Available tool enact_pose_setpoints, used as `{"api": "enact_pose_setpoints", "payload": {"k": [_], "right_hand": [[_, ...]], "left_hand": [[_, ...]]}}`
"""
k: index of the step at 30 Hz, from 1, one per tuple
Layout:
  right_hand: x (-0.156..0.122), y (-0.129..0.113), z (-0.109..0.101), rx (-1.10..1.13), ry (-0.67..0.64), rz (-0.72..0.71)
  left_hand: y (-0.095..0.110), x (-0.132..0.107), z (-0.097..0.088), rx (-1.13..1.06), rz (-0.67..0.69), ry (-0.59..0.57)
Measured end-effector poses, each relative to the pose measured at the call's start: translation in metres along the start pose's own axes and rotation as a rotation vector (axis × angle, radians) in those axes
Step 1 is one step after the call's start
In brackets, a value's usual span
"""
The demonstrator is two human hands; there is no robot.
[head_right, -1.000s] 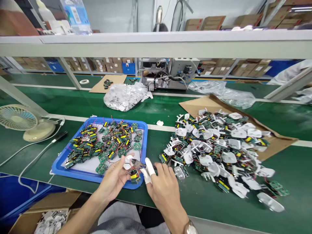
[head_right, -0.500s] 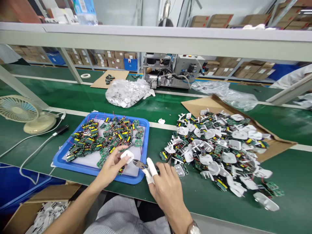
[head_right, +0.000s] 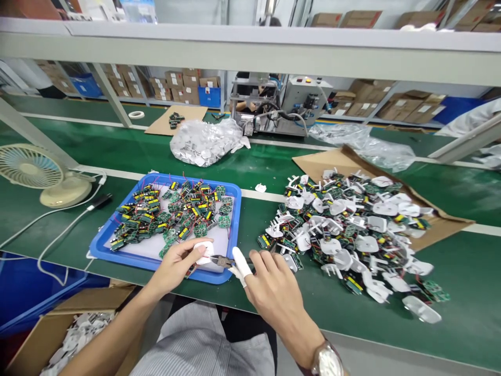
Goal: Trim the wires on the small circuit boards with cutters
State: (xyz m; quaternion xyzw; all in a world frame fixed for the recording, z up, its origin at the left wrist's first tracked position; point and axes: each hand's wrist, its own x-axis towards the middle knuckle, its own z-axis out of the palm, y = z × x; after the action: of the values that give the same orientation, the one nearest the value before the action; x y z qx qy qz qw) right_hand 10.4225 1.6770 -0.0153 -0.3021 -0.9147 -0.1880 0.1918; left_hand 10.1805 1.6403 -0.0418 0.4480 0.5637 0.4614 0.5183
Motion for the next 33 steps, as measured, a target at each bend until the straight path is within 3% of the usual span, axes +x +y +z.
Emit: {"api": "enact_pose_setpoints", "payload": {"k": [18, 27, 33], "right_hand": [[0.002, 0.001, -0.005, 0.046, -0.067, -0.049], [-0.009, 0.0, 0.011, 0.156, -0.078, 0.012], [-0.023, 0.0, 0.025, 0.253, -0.13, 0.039]], "left_hand": [[0.001, -0.004, 0.004, -0.077, -0.116, -0.021], [0.007, -0.006, 0.001, -0.082, -0.208, -0.088], [-0.001, -0.004, 0.0, 0.002, -0.205, -0.129]]}}
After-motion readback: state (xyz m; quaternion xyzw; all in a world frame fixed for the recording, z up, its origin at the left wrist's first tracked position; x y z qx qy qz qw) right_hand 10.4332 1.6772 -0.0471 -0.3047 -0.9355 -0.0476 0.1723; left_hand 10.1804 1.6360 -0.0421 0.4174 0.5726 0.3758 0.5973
